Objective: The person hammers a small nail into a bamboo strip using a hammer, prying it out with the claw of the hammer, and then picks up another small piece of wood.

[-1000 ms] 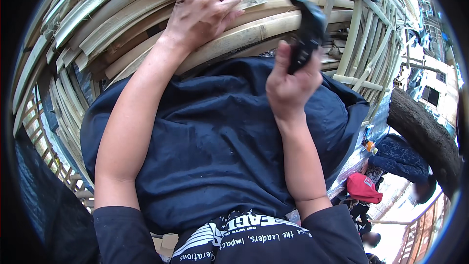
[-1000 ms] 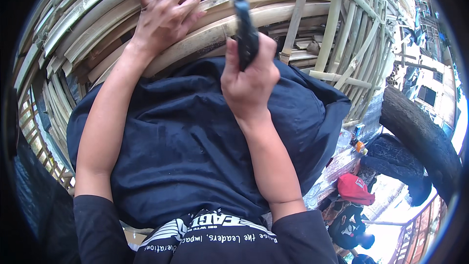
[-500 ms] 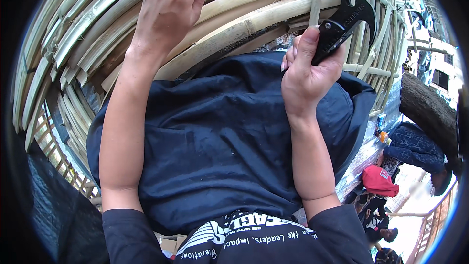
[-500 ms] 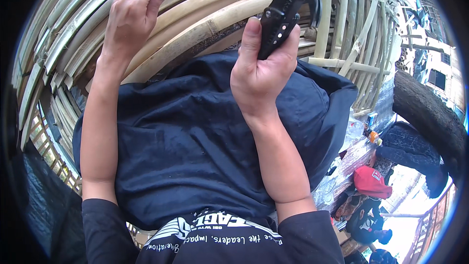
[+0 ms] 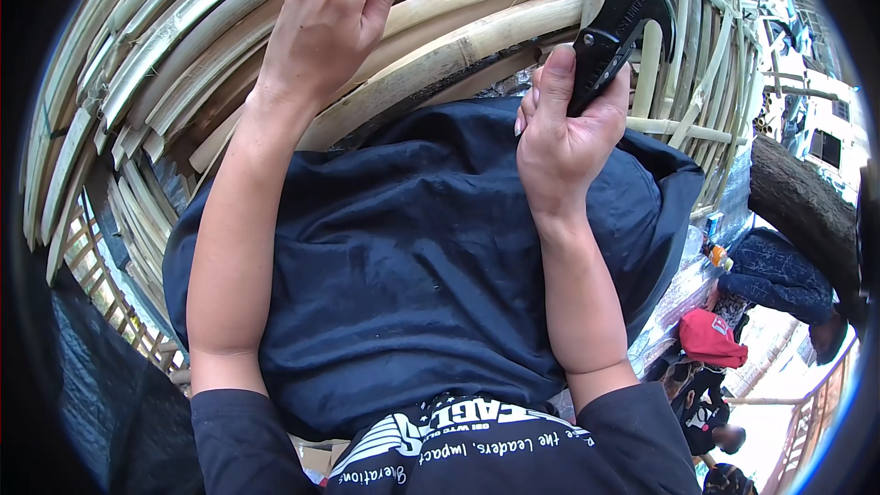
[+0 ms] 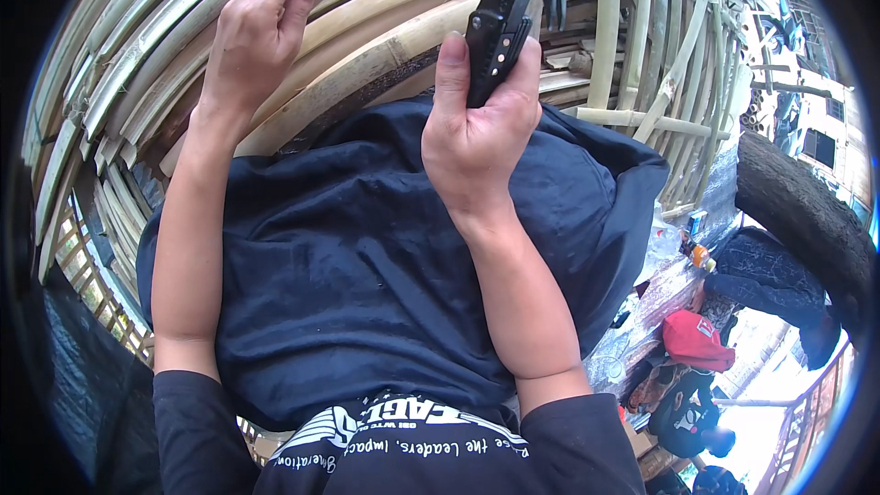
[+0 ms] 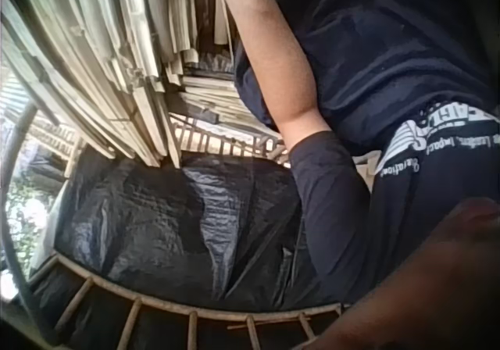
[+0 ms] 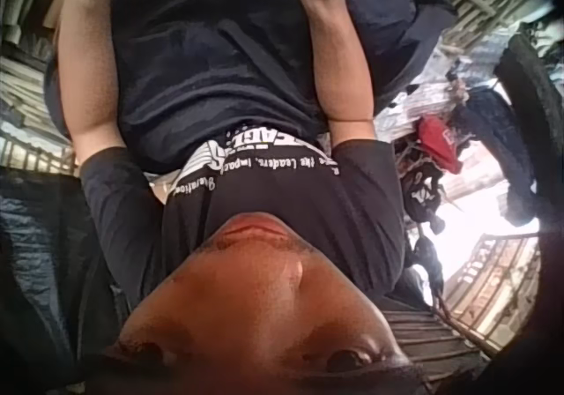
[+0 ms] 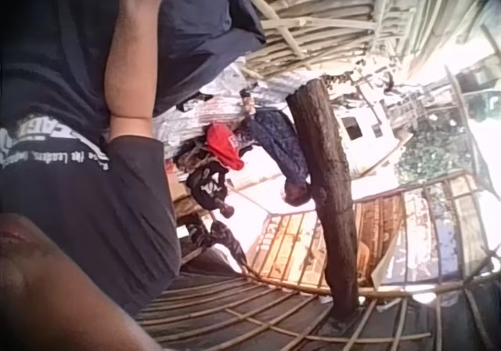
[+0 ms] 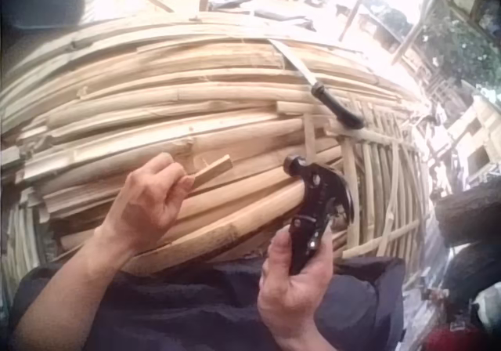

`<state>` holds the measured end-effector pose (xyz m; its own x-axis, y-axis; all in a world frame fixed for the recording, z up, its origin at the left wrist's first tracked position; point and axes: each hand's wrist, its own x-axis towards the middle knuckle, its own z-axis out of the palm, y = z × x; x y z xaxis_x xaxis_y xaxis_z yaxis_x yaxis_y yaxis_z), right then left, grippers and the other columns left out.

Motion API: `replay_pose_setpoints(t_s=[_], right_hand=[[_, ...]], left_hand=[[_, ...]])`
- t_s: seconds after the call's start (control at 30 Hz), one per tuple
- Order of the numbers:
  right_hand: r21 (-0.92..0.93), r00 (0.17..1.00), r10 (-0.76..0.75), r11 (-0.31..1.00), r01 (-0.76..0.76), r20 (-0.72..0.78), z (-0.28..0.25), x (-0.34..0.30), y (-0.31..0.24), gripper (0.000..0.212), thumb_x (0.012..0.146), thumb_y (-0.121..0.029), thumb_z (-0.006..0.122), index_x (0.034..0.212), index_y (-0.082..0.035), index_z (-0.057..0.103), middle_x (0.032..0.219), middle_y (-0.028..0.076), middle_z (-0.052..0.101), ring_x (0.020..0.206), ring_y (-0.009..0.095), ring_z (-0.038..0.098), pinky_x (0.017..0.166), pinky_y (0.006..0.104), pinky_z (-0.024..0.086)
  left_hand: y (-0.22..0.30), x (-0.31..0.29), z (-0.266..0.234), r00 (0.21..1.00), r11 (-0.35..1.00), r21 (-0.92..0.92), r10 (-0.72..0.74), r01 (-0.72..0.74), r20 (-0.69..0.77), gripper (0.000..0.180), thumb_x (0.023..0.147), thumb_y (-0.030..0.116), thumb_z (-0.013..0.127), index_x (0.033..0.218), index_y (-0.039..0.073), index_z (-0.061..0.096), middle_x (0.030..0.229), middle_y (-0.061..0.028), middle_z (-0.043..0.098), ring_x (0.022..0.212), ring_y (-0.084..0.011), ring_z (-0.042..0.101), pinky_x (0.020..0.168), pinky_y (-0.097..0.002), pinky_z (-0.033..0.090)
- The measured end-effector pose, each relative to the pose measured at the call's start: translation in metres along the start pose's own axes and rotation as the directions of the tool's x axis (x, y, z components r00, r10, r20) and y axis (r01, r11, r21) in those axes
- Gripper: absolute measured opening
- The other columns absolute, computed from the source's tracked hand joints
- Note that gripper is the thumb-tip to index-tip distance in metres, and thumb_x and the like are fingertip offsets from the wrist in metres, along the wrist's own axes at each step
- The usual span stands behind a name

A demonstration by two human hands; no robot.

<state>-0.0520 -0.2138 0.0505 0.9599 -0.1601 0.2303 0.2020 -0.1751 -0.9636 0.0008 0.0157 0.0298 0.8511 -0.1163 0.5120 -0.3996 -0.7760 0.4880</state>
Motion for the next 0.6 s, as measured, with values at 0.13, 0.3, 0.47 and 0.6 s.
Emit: replay_pose_setpoints(t_s=[0.13,0.3,0.47,0.6], right_hand=[[0.001,1.0,-0.002,1.0,0.002,0.001,0.0,0.0,0.002,0.025,0.106,-0.025,0.069,0.103,-0.004,0.056,0.078,-0.002,0.056,0.069,0.008,0.05,0.065,0.0262,0.044],[-0.079,0.997,-0.066,0.994,0.07,0.052,-0.003,0.004,0.007,0.024,0.109,-0.025,0.065,0.107,-0.007,0.049,0.075,0.0,0.054,0.055,0.005,0.047,0.048,0.0227,0.041],[-0.074,0.997,-0.052,0.996,0.057,0.061,-0.001,0.003,0.006,0.023,0.109,-0.025,0.064,0.109,-0.008,0.048,0.075,0.001,0.054,0.052,0.004,0.047,0.044,0.022,0.04],[-0.057,0.998,-0.032,0.998,0.034,0.05,-0.001,0.004,0.004,0.023,0.109,-0.025,0.065,0.108,-0.007,0.05,0.076,0.0,0.055,0.055,0.005,0.048,0.047,0.0228,0.041]], left_hand=[[0.002,0.0,0.004,0.999,0.998,-0.048,-0.042,0.04,-0.025,0.027,0.105,0.025,0.066,0.098,-0.001,0.07,0.091,-0.0126,0.067,0.072,-0.0316,0.066,0.068,-0.0422,0.052],[0.01,-0.002,0.004,0.994,0.995,-0.002,-0.099,0.099,0.043,0.027,0.103,0.026,0.068,0.098,0.0,0.072,0.09,-0.0125,0.067,0.076,-0.0292,0.067,0.071,-0.0422,0.052],[0.014,-0.006,0.009,0.994,0.995,0.027,-0.094,0.093,0.049,0.026,0.102,0.028,0.07,0.099,0.002,0.072,0.091,-0.013,0.067,0.083,-0.0297,0.068,0.074,-0.0424,0.053],[0.024,-0.003,0.01,0.997,0.996,-0.044,-0.08,0.081,0.014,0.025,0.1,0.029,0.072,0.102,0.005,0.07,0.091,-0.0101,0.067,0.08,-0.0298,0.067,0.074,-0.0422,0.051]])
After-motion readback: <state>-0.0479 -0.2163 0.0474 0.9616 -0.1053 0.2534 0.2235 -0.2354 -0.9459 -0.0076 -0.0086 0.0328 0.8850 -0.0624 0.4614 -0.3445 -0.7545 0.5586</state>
